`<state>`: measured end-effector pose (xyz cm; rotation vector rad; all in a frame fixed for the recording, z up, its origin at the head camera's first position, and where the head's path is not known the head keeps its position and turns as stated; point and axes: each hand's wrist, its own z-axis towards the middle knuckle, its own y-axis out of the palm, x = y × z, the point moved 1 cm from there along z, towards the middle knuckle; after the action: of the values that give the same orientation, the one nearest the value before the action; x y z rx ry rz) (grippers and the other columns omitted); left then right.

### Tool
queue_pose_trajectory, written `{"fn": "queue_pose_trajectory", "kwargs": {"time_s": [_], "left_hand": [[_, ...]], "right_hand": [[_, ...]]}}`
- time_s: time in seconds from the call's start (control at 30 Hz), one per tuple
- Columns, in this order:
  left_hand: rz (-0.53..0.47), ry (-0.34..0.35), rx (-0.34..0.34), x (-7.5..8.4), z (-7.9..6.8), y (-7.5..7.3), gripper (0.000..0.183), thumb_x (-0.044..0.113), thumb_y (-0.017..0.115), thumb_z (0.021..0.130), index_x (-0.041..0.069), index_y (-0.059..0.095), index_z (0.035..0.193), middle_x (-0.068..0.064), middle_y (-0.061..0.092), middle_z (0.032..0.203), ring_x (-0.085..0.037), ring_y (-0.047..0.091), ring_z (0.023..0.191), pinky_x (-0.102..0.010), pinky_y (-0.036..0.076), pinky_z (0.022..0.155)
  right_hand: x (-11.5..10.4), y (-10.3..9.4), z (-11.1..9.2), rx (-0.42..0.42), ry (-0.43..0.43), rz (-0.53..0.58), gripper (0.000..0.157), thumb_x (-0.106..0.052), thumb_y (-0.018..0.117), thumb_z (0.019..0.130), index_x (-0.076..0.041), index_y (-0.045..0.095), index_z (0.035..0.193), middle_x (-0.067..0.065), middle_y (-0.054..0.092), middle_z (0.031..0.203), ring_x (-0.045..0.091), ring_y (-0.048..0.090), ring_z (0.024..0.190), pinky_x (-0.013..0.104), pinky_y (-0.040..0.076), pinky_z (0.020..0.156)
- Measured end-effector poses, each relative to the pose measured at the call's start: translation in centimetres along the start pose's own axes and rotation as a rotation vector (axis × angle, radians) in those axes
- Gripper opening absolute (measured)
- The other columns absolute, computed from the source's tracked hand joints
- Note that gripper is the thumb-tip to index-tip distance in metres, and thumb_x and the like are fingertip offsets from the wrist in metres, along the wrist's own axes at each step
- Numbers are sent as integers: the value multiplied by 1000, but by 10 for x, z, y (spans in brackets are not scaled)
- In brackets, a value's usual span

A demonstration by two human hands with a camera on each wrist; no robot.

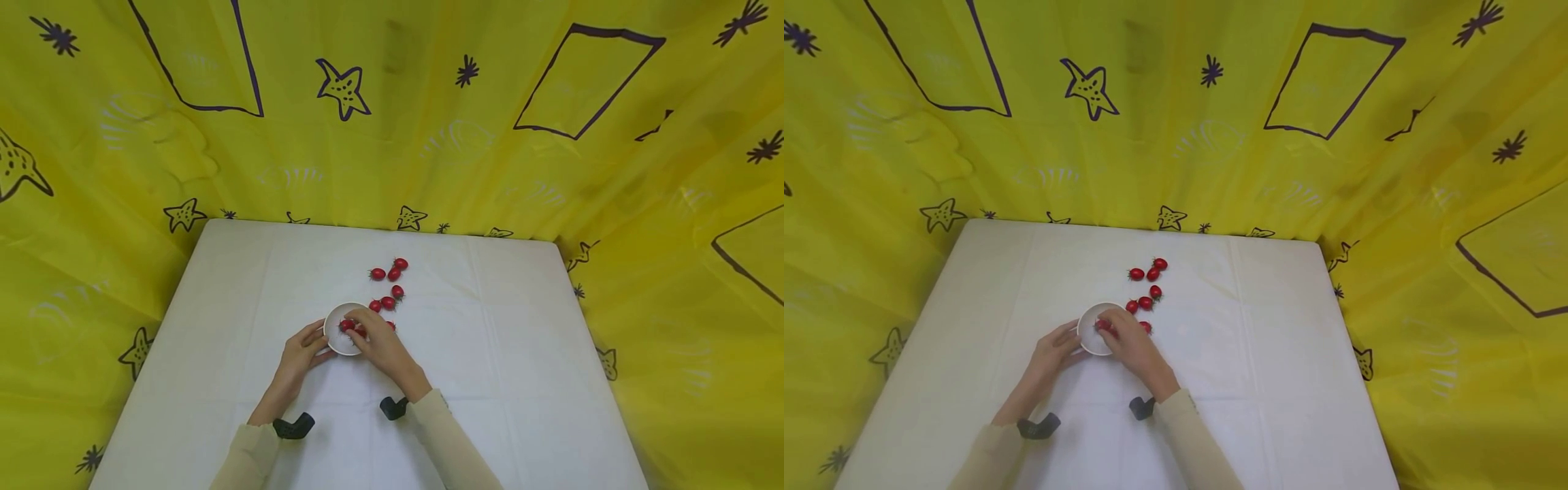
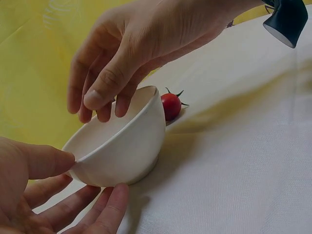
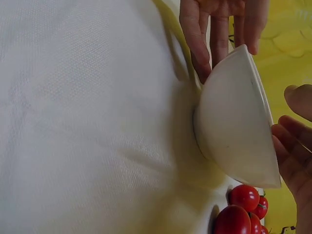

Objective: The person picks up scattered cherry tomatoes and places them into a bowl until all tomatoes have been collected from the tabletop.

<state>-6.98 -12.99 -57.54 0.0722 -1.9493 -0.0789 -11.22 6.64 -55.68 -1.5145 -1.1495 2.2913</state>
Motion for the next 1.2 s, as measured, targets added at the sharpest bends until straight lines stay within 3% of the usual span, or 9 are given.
{"fn": "queue_pose_trajectory", "kwargs": {"time_s": [0.3,0.63,1.2], "left_hand": [[17,-12,-4,-1,1,-1,49,6,55,107,1,46,154,-30,51,154,-40,67,126,-45,59,103],[22,-18,-6,-1,0,-1,50,7,56,107,2,45,155,-28,50,156,-43,60,134,-44,59,104],[28,-26,-7,2,-2,-1,50,7,55,107,2,44,156,-29,49,156,-43,63,131,-48,57,107]], "right_hand": [[9,-14,-7,125,-7,23,34,-9,72,98,-7,65,131,10,69,123,23,69,108,36,64,93],[23,-27,-13,257,-68,35,33,-2,75,94,3,67,125,17,71,122,28,70,102,38,66,87],[54,-25,-36,241,107,-22,41,-8,77,94,-2,64,133,13,71,125,28,67,111,44,61,100]]}}
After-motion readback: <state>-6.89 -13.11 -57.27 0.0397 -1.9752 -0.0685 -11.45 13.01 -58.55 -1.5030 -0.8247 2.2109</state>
